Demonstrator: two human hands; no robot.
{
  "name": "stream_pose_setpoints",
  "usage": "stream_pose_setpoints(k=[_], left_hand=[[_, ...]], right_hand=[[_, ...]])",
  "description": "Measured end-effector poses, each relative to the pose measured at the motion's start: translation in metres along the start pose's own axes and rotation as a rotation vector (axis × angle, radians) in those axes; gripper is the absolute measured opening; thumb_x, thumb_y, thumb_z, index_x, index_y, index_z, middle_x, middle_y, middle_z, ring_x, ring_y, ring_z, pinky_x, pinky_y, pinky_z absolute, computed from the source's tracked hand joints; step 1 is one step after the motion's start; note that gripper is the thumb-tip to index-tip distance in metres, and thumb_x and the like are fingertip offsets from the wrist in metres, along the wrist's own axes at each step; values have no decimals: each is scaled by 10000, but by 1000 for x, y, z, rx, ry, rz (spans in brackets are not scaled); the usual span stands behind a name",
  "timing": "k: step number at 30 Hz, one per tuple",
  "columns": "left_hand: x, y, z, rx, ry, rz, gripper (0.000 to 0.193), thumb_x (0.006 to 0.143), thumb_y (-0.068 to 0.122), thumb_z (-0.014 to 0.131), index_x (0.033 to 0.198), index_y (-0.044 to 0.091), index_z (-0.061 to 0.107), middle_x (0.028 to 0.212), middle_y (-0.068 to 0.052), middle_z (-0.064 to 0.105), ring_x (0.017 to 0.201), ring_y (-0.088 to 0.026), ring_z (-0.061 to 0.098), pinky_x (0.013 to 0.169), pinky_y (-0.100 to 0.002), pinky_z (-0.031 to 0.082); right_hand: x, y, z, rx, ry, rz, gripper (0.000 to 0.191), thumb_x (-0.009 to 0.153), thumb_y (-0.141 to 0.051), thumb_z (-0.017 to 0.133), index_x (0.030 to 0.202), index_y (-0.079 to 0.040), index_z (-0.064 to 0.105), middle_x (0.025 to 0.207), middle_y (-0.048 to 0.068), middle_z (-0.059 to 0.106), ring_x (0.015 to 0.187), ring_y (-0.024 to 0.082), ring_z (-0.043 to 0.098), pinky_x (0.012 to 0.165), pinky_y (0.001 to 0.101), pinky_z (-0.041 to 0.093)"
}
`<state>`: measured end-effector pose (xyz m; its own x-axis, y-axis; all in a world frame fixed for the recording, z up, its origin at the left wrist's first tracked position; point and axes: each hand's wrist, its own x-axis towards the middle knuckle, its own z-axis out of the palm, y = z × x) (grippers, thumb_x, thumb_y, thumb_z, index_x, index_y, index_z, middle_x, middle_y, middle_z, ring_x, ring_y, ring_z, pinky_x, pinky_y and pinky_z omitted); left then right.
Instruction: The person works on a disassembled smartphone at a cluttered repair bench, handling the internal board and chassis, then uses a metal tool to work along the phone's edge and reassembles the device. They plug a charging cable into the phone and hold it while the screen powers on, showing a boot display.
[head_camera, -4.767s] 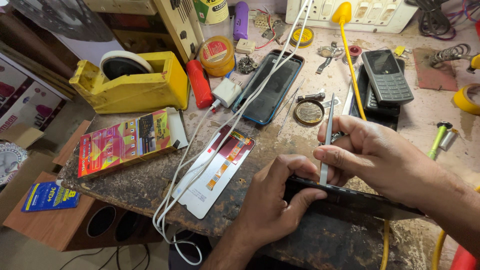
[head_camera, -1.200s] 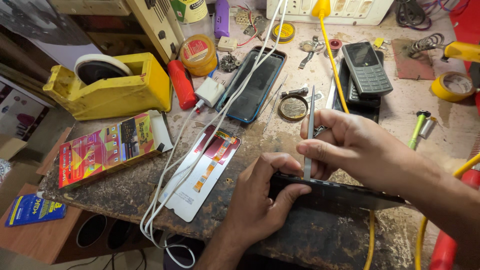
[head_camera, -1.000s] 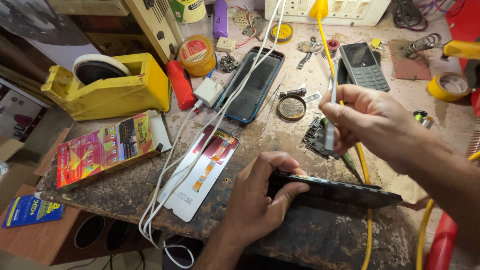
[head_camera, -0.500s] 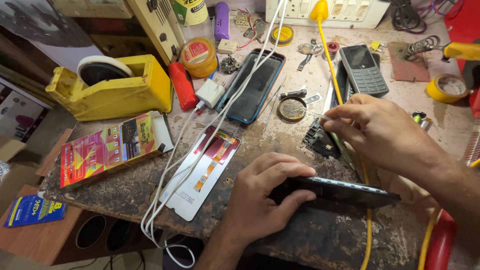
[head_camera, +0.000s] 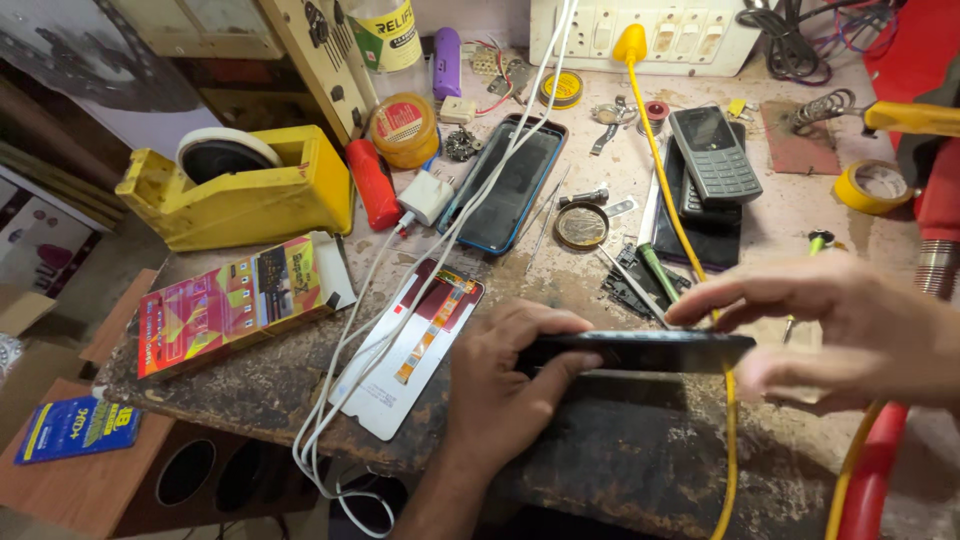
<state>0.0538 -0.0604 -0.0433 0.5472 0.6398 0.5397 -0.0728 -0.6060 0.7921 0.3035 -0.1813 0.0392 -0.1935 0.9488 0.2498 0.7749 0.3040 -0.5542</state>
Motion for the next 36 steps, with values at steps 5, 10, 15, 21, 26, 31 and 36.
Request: stream_pose_setpoints(k=[5,10,15,21,26,31,36], left_hand=[[2,-1,1,3,70,-116,271,740,104,885,977,105,755,940,-44,764,863,-175,754,761,-295,581],[1,0,4,-11,108,-54,350,771,65,875,1083,105,722,994,-45,750,913,-160,750,795,-290,587],[2,-4,5,-62,157,-87,526,726,-2,884,1186,90,647,1052,-53,703,907,-147,676,815,-286,567],[6,-11,7,-154,183,-152,577,715,-13,887,1211,91,613,1096,-39,709,867,-120,658,787,-264,573],[6,-14,6,-214,132,-234,617,747,-3,873,1281,98,581,987,-40,749,892,-112,699,809,-255,568],[7,-18,6,-208,103,-224,637,760,-12,870,1304,95,557,1005,-55,743,915,-120,679,831,-263,552],[11,-13,4,-394,106,-277,625,759,-24,852,1300,78,556,1040,-72,739,959,-141,693,878,-285,568]], right_hand=[[-4,-6,23,-186,-13,606,574,672,-411,921,1221,-303,791,701,-15,790,491,106,637,470,302,502],[-3,-7,34,-93,121,639,463,761,-315,878,1211,-248,787,665,16,757,480,64,615,464,283,486],[-5,9,44,370,196,634,397,810,-117,783,1205,-103,749,888,24,820,762,43,715,644,220,590],[-8,27,61,744,300,603,385,842,-23,730,1227,-15,721,972,53,780,827,68,687,674,206,555],[-12,26,65,694,335,608,389,892,-11,750,1277,-35,705,966,63,763,730,71,579,551,215,457],[-9,23,63,678,331,621,395,840,-19,738,1234,-40,735,946,39,755,777,46,627,607,199,514],[-6,22,62,789,359,509,390,838,-9,724,1226,21,698,1049,52,768,929,73,706,824,237,595]])
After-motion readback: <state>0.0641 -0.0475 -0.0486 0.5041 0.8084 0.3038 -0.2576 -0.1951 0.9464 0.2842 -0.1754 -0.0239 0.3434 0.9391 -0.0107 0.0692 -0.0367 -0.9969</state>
